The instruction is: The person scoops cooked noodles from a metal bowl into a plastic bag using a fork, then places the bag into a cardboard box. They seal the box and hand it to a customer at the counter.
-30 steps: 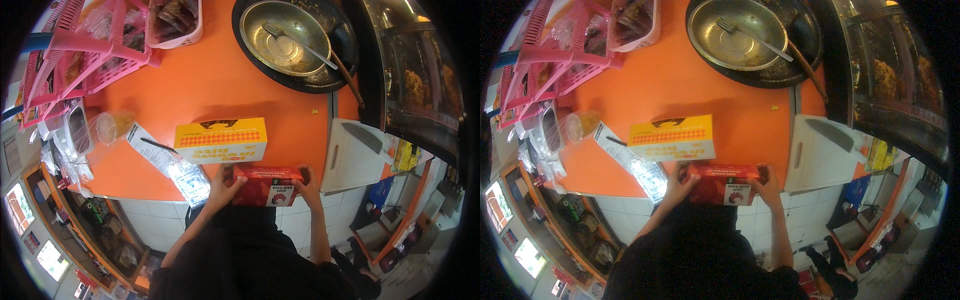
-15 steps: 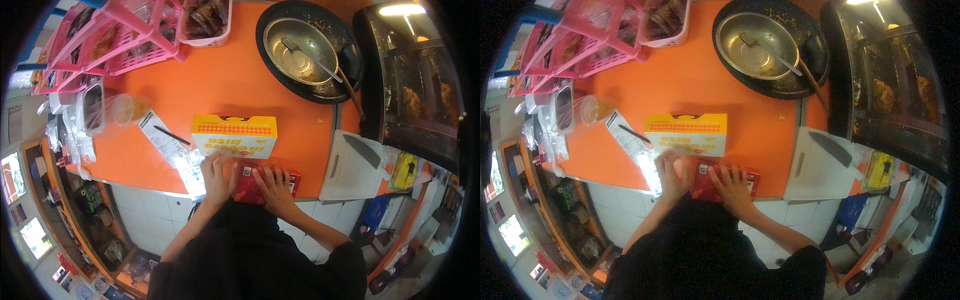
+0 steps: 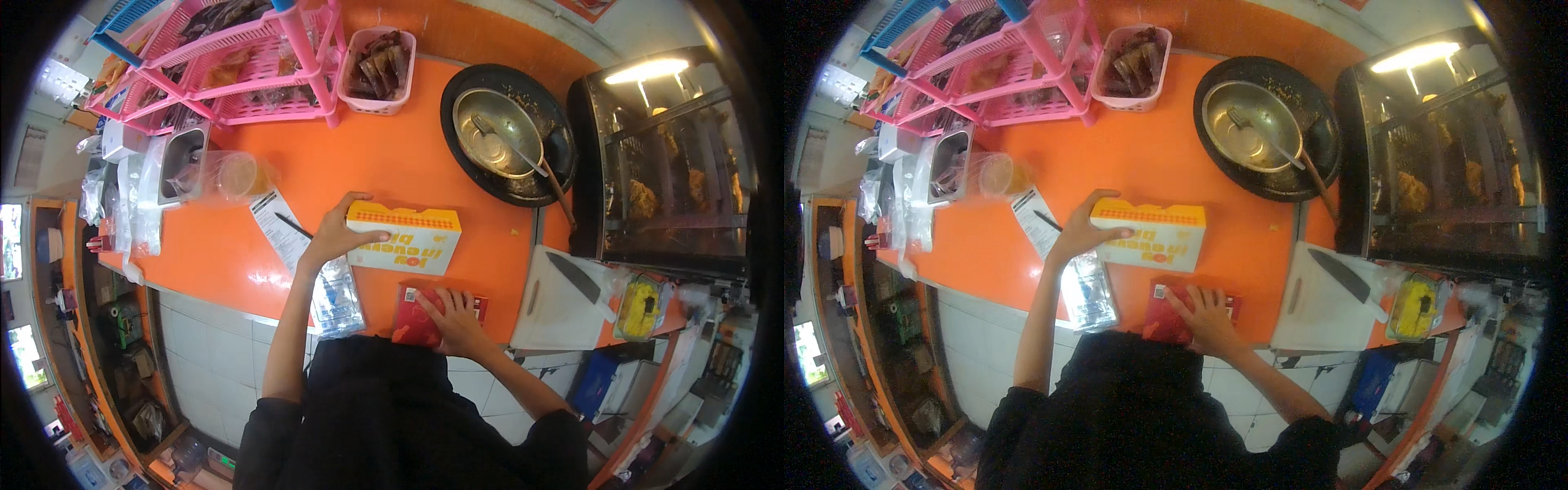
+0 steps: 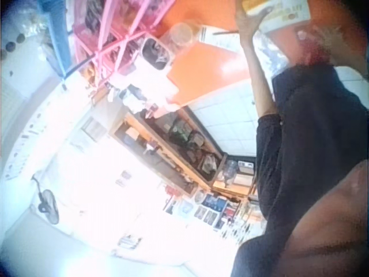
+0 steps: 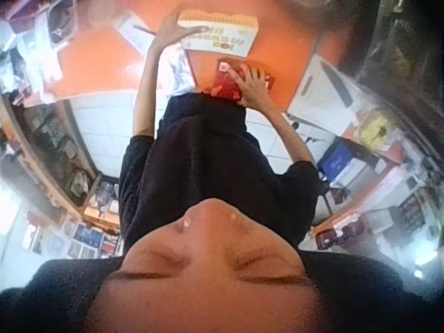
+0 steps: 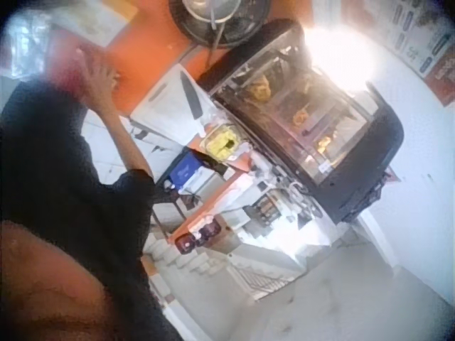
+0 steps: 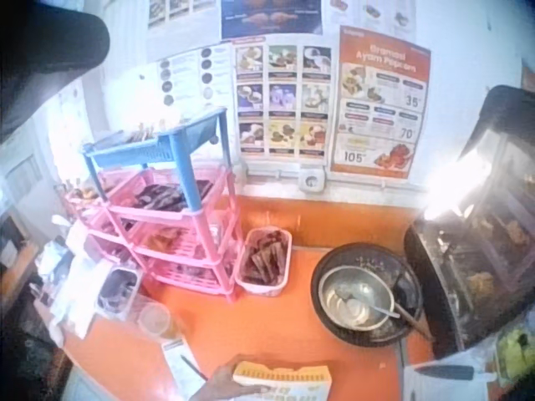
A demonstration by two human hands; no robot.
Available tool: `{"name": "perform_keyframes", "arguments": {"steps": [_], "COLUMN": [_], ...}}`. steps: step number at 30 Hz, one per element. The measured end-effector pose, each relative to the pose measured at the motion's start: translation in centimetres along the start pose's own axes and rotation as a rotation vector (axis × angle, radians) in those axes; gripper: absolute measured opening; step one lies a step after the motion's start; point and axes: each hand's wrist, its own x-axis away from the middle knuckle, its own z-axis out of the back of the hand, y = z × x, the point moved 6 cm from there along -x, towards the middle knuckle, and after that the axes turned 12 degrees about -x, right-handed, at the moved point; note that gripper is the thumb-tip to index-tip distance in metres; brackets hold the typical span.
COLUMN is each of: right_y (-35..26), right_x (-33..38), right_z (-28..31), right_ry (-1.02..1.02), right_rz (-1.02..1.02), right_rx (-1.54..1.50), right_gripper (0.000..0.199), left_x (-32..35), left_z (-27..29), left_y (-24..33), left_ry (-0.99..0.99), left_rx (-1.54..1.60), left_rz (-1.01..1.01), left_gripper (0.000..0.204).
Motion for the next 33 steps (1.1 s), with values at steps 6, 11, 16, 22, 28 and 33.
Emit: {"name": "perform_keyframes", "arguments": {"steps": [6,11,16,22,28,33], "right_y": [4.2,5.7,8.1,11.1,7.5,-1.6], "right_x": [-3.5,-7.7,-6.3,-8.1,-6.4,-0.9], "right_z": [7.8,7.5,7.1,4.2,9.1,4.2], "right_ry": [0.361,0.143,0.233,0.652,0.286,-0.309], "right_rz": [-0.177,-0.088,-0.066,-0.481,-0.278,-0.118], "right_rx": [-0.737,-1.143,-1.063,-1.372,-0.262,0.029], "right_gripper": [0.107,0.083,0.060,0.054,0.065,0.099], "left_x": [2.0,3.6,2.0,-2.3,-1.5,-0.6], "left_z": [0.3,1.7,1.2,-2.1,-1.2,-3.8], "left_y": [-0.9,-0.3,-3.6,-8.0,-1.2,-2.1], "left_ry": [0.069,-0.015,0.108,0.267,0.565,0.299], "left_rx": [0.280,-0.041,0.207,0.192,-0.600,-0.529], "left_rz": [-0.140,-0.124,-0.078,0.136,-0.066,-0.201], "left_gripper": [0.056,0.056,0.058,0.045,0.024,0.024]}}
